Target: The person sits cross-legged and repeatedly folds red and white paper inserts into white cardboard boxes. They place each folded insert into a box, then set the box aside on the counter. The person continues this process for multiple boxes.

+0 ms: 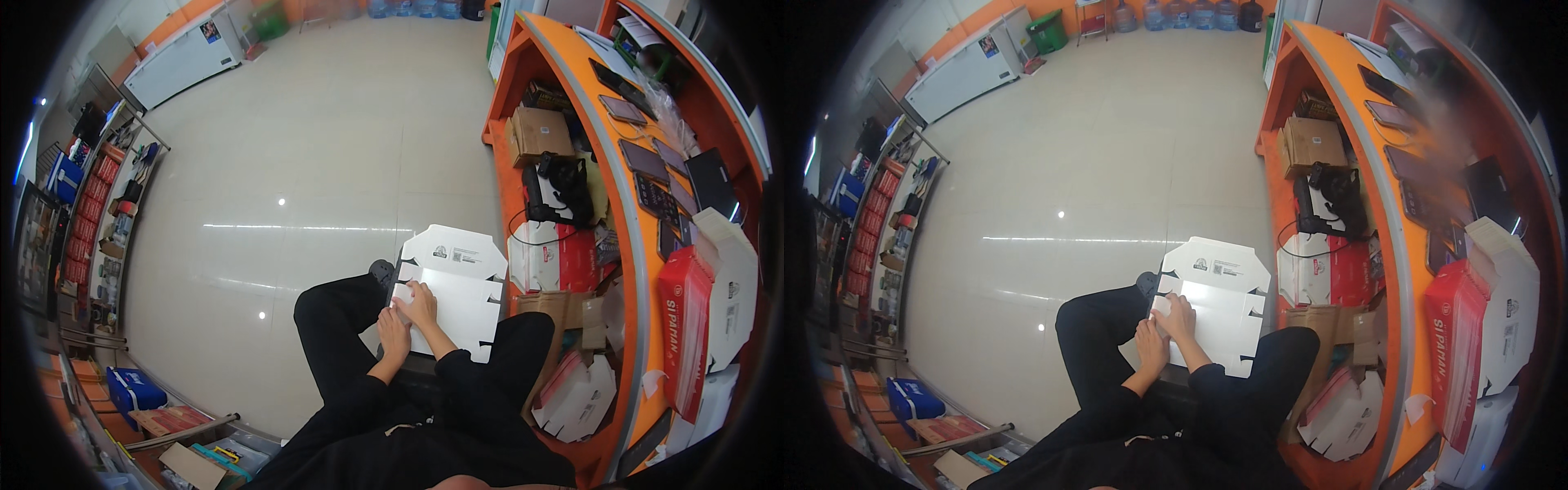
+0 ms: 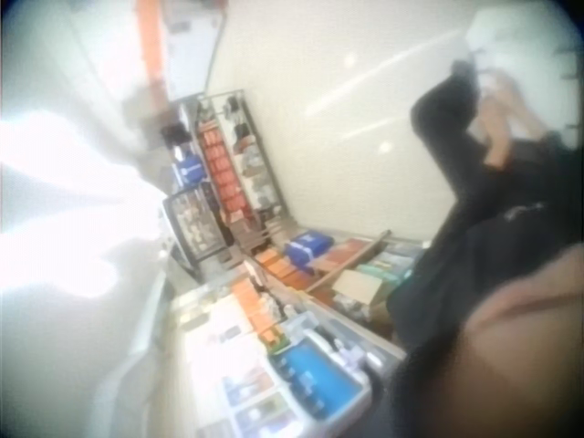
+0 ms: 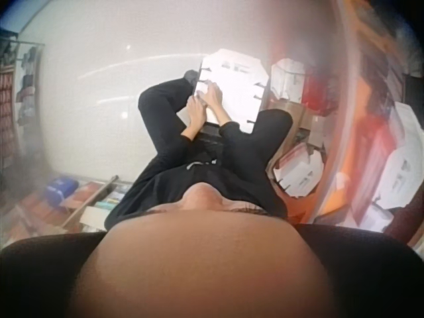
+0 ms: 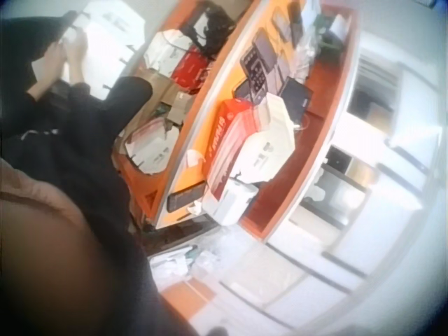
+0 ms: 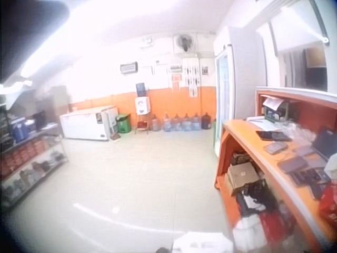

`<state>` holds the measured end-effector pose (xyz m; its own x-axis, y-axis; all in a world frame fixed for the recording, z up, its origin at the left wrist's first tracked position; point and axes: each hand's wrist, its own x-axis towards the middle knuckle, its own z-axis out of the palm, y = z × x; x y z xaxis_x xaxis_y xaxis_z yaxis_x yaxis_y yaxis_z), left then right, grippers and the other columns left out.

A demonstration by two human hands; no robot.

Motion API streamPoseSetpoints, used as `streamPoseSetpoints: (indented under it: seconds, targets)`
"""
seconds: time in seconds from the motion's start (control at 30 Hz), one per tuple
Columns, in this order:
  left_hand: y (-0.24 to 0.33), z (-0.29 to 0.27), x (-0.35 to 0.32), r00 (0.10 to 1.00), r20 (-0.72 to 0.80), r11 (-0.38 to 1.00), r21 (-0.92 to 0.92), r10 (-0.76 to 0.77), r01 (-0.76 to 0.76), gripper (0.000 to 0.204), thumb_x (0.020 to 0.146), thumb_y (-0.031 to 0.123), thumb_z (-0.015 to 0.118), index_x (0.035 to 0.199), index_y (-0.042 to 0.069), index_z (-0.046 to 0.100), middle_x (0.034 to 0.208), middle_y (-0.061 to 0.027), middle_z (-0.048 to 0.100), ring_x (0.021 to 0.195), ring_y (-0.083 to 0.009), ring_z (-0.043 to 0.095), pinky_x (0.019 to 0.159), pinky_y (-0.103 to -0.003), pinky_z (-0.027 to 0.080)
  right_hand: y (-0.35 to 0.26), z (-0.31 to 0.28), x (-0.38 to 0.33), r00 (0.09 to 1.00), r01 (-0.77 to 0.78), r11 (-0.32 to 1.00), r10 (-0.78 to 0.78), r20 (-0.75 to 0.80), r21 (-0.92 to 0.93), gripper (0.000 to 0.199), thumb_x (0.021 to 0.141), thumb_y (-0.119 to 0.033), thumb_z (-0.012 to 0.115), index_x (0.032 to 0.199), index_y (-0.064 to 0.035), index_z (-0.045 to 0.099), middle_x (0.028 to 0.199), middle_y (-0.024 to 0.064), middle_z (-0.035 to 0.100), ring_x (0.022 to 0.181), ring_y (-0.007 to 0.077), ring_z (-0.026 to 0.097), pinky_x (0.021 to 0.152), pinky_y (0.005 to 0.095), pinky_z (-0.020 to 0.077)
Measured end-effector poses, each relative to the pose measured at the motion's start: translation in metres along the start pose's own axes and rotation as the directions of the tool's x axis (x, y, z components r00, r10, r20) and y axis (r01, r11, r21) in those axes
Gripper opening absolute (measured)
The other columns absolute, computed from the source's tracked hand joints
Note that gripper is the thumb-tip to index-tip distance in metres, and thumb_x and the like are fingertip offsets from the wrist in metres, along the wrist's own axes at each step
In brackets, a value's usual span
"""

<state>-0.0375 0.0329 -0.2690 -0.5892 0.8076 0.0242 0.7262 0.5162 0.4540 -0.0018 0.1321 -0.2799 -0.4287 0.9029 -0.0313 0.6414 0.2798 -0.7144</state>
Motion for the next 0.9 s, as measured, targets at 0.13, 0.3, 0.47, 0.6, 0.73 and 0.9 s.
streamPoseSetpoints:
  seconds: [0.13,0.3,0.47,0.6,0.73,0.9]
  targets:
    - [0.0,0.002,-0.001,0.999,-0.042,1.0,-0.015,0.023,-0.023,0.059,0.069,0.011,0.072,0.119,-0.005,0.044,0.111,-0.0178,0.045,0.108,-0.0334,0.045,0.091,-0.04,0.036,0.002,0.003,0.0,0.999,-0.04,0.998,0.041,-0.011,0.046,0.047,0.065,-0.035,0.077,0.103,-0.0131,0.059,0.083,0.0046,0.054,0.078,0.0248,0.057,0.069,0.0391,0.0431]
    - [-0.01,0.018,0.001,0.994,-0.05,0.995,0.015,0.098,-0.097,0.06,0.068,0.01,0.071,0.118,-0.005,0.043,0.115,-0.0199,0.045,0.11,-0.036,0.044,0.093,-0.043,0.035,-0.001,0.003,-0.004,0.998,-0.064,0.997,0.065,-0.013,0.05,0.048,0.065,-0.036,0.077,0.103,-0.0144,0.058,0.088,0.0064,0.055,0.084,0.0247,0.057,0.074,0.0407,0.0414]
    - [-0.002,0.012,-0.001,0.995,-0.101,1.0,-0.007,0.012,-0.012,0.06,0.069,0.011,0.072,0.12,-0.004,0.042,0.117,-0.0188,0.045,0.112,-0.0344,0.043,0.094,-0.042,0.035,-0.008,0.0,0.001,0.992,-0.119,0.993,0.118,0.035,0.008,0.05,0.063,-0.036,0.079,0.102,-0.0161,0.057,0.089,0.0062,0.054,0.086,0.0248,0.057,0.075,0.0422,0.0394]
    - [-0.002,0.003,-0.001,0.996,-0.087,0.997,-0.078,-0.006,-0.001,0.06,0.065,0.01,0.072,0.117,-0.002,0.043,0.115,-0.018,0.046,0.112,-0.0344,0.042,0.093,-0.043,0.034,-0.005,0.004,0.003,0.993,-0.114,0.993,0.114,0.025,-0.01,0.051,0.062,-0.036,0.08,0.102,-0.017,0.055,0.09,0.0058,0.054,0.087,0.0249,0.057,0.073,0.0427,0.0387]
    - [-0.005,0.009,-0.001,0.997,-0.081,0.999,-0.044,0.01,-0.014,0.06,0.065,0.009,0.072,0.117,-0.002,0.043,0.114,-0.0177,0.046,0.111,-0.0343,0.042,0.092,-0.042,0.034,-0.001,0.006,0.001,0.995,-0.081,0.995,0.083,0.046,-0.054,0.052,0.062,-0.035,0.079,0.103,-0.0181,0.053,0.091,0.0056,0.054,0.089,0.0254,0.057,0.073,0.0429,0.0382]
    - [-0.003,0.008,-0.001,0.996,-0.093,0.999,-0.049,0.005,-0.01,0.06,0.065,0.008,0.072,0.117,-0.003,0.042,0.114,-0.0177,0.046,0.11,-0.0345,0.042,0.093,-0.042,0.034,-0.003,0.007,0.001,0.994,-0.101,0.994,0.103,0.024,-0.05,0.053,0.062,-0.035,0.079,0.104,-0.0189,0.051,0.093,0.0064,0.054,0.091,0.0264,0.056,0.074,0.0437,0.038]
